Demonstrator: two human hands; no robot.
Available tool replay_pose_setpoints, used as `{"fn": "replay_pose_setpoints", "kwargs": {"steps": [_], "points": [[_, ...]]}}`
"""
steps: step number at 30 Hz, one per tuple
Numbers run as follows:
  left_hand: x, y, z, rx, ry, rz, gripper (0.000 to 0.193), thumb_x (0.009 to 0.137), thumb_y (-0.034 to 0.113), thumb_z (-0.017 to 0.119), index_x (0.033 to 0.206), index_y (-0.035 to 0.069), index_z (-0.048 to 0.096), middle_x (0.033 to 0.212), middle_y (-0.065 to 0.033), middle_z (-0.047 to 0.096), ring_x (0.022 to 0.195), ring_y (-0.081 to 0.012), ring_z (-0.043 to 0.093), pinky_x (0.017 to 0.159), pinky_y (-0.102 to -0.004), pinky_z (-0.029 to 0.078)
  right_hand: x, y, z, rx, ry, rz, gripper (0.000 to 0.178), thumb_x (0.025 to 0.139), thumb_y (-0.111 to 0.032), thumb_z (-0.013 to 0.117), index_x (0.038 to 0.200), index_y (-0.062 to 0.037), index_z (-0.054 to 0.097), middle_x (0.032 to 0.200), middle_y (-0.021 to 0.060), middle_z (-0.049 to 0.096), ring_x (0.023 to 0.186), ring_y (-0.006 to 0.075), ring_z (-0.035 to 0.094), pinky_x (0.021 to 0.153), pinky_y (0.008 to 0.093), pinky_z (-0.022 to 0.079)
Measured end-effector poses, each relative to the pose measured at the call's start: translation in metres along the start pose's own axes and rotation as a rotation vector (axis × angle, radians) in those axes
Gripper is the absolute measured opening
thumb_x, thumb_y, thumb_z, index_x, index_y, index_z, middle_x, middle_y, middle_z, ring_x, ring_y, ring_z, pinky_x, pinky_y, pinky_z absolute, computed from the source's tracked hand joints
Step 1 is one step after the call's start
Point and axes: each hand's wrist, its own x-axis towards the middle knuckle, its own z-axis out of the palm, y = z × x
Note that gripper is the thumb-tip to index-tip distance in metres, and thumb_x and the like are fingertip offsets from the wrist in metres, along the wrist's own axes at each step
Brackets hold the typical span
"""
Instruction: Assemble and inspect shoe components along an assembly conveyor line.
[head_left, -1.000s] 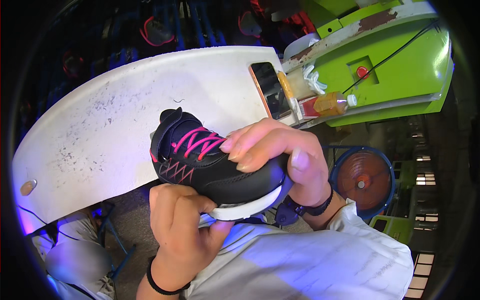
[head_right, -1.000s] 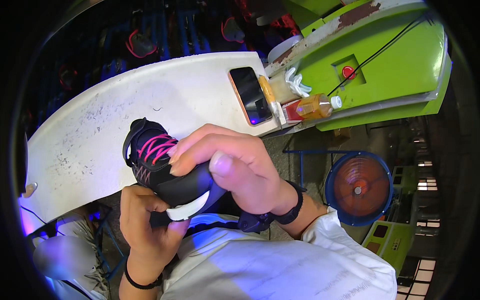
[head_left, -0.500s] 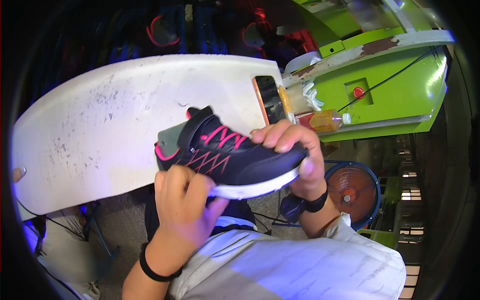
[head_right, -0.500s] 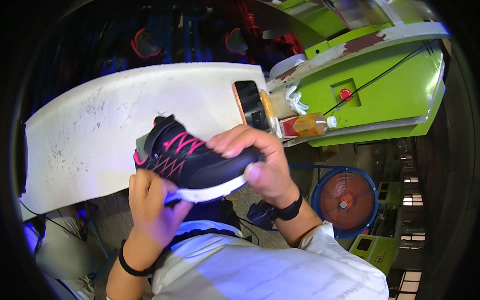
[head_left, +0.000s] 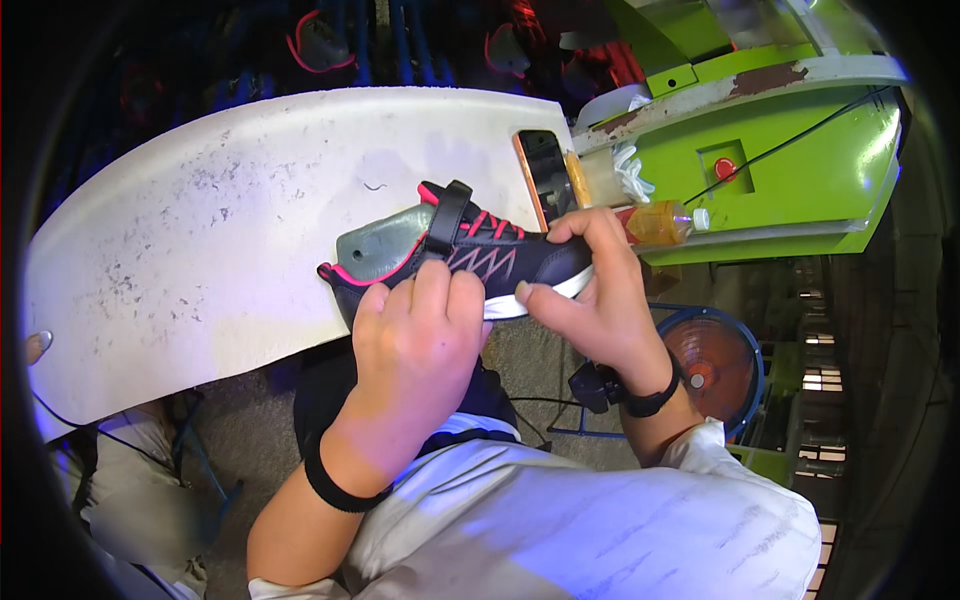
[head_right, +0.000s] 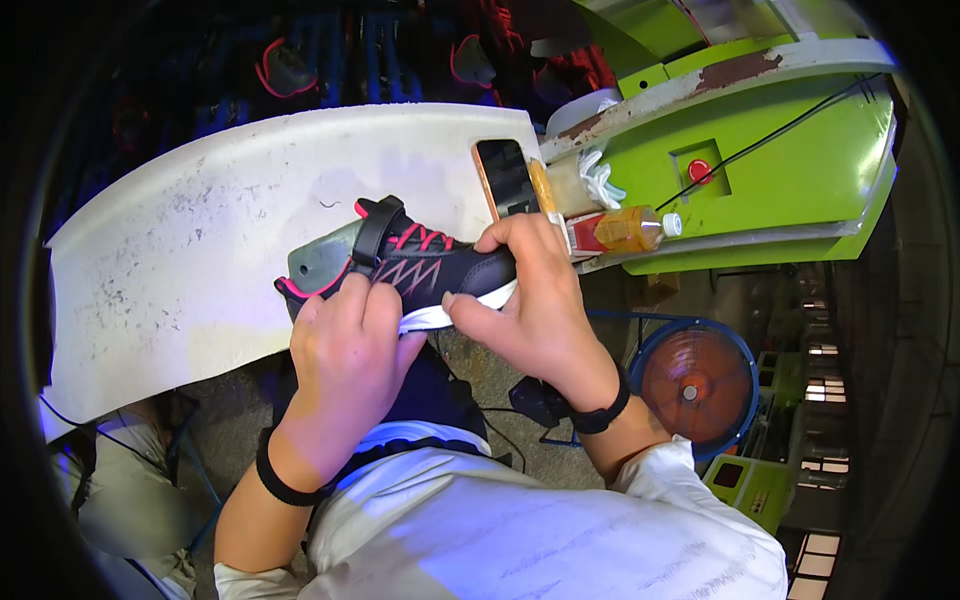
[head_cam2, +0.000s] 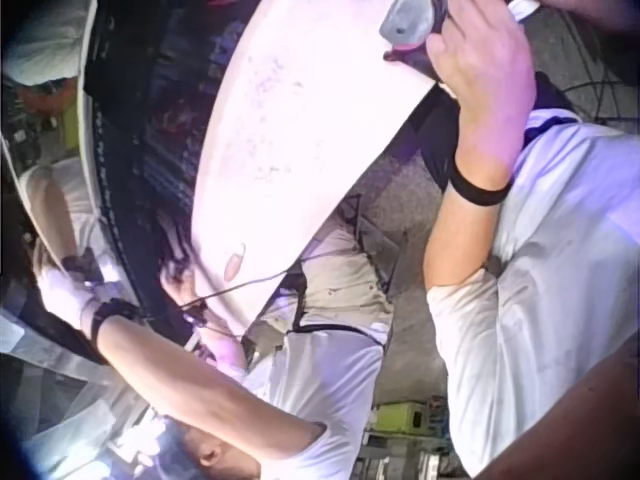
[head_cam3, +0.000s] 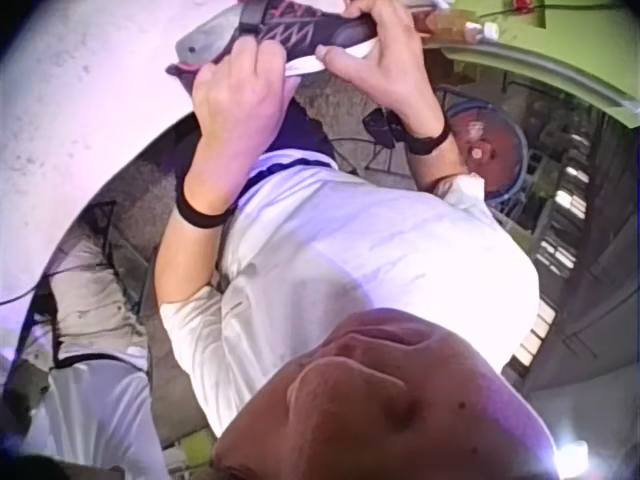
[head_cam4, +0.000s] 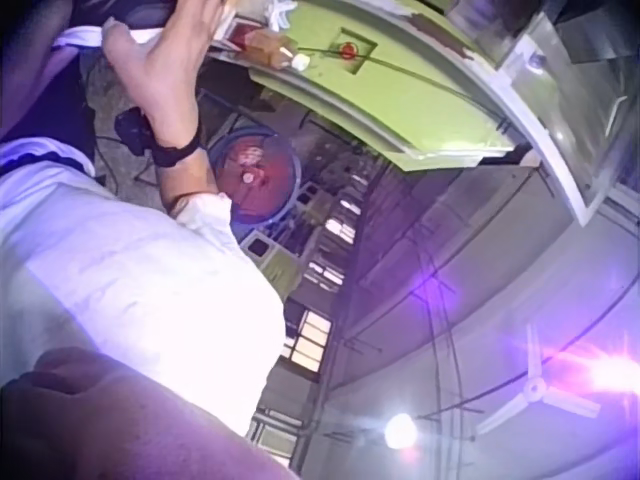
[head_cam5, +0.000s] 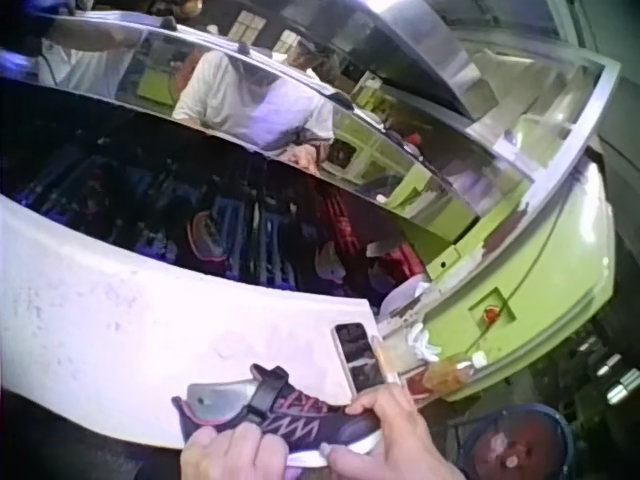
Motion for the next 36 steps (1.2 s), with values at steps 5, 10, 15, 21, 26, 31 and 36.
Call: {"fn": "replay_pose_setpoints", "kwargs": {"steps": [5, 10, 15, 21, 26, 31, 36], "points": [[-0.001, -0.007, -0.030, -0.147, -0.017, -0.118, 0.047, 0.062, 0.026, 0.086, 0.095, 0.009, 0.057, 0.090, -0.0095, 0.056, 0.072, -0.0270, 0.059, 0.068, -0.0360, 0.044, 0.012, -0.011, -0.017, 0.723, 0.029, 0.113, 0.058, 0.081, -0.041, 0.076, 0.119, 0.0001, 0.058, 0.109, 0.0115, 0.063, 0.105, 0.0236, 0.062, 0.097, 0.0360, 0.048], [-0.015, 0.001, -0.081, -0.236, 0.267, 0.142, 0.065, 0.070, 0.030, 0.090, 0.123, 0.007, 0.060, 0.121, -0.0192, 0.058, 0.107, -0.0353, 0.065, 0.083, -0.0448, 0.054, 0.024, -0.063, -0.013, 1.659, -0.215, -0.291, 0.095, 0.082, -0.077, 0.062, 0.134, 0.0018, 0.053, 0.119, 0.0171, 0.062, 0.116, 0.0326, 0.059, 0.105, 0.0457, 0.045], [-0.056, 0.012, -0.142, -0.529, 0.294, -0.309, 0.077, 0.074, 0.047, 0.090, 0.123, 0.006, 0.046, 0.119, -0.0230, 0.061, 0.111, -0.0347, 0.063, 0.100, -0.0480, 0.051, 0.005, -0.095, 0.049, 1.076, -0.084, -0.641, 0.066, 0.076, -0.050, 0.079, 0.120, -0.0029, 0.064, 0.113, 0.0168, 0.063, 0.107, 0.0349, 0.061, 0.094, 0.0445, 0.049], [-0.086, 0.015, -0.148, -0.554, 0.259, -0.451, 0.080, 0.070, 0.059, 0.088, 0.109, 0.002, 0.046, 0.117, -0.0259, 0.065, 0.115, -0.0348, 0.063, 0.111, -0.0534, 0.042, -0.015, -0.074, 0.086, 0.889, -0.067, -0.394, 0.041, 0.065, -0.023, 0.088, 0.089, -0.0067, 0.058, 0.090, 0.0092, 0.056, 0.085, 0.0303, 0.057, 0.073, 0.0395, 0.048], [-0.081, 0.028, -0.146, -0.524, 0.198, -0.468, 0.081, 0.067, 0.057, 0.090, 0.109, 0.003, 0.047, 0.117, -0.0260, 0.066, 0.117, -0.0353, 0.063, 0.116, -0.0564, 0.036, -0.032, -0.081, 0.085, 0.915, 0.067, -0.539, 0.038, 0.065, -0.019, 0.087, 0.084, -0.0079, 0.056, 0.084, 0.0088, 0.052, 0.079, 0.0287, 0.056, 0.067, 0.0409, 0.047], [-0.071, 0.034, -0.145, -0.554, 0.166, -0.497, 0.083, 0.062, 0.056, 0.091, 0.108, 0.004, 0.046, 0.119, -0.0247, 0.066, 0.119, -0.0350, 0.063, 0.118, -0.0575, 0.033, -0.034, -0.082, 0.081, 0.989, 0.159, -0.605, 0.038, 0.059, -0.010, 0.083, 0.084, -0.0061, 0.055, 0.085, 0.0093, 0.051, 0.077, 0.0293, 0.056, 0.066, 0.0411, 0.046], [-0.066, 0.038, -0.144, -0.586, 0.178, -0.524, 0.085, 0.059, 0.055, 0.092, 0.108, 0.005, 0.045, 0.122, -0.0254, 0.065, 0.121, -0.0357, 0.062, 0.119, -0.0577, 0.032, -0.029, -0.080, 0.081, 0.955, 0.194, -0.754, 0.041, 0.057, -0.007, 0.083, 0.087, -0.0051, 0.054, 0.086, 0.0103, 0.050, 0.077, 0.0303, 0.055, 0.064, 0.0402, 0.044]]}}
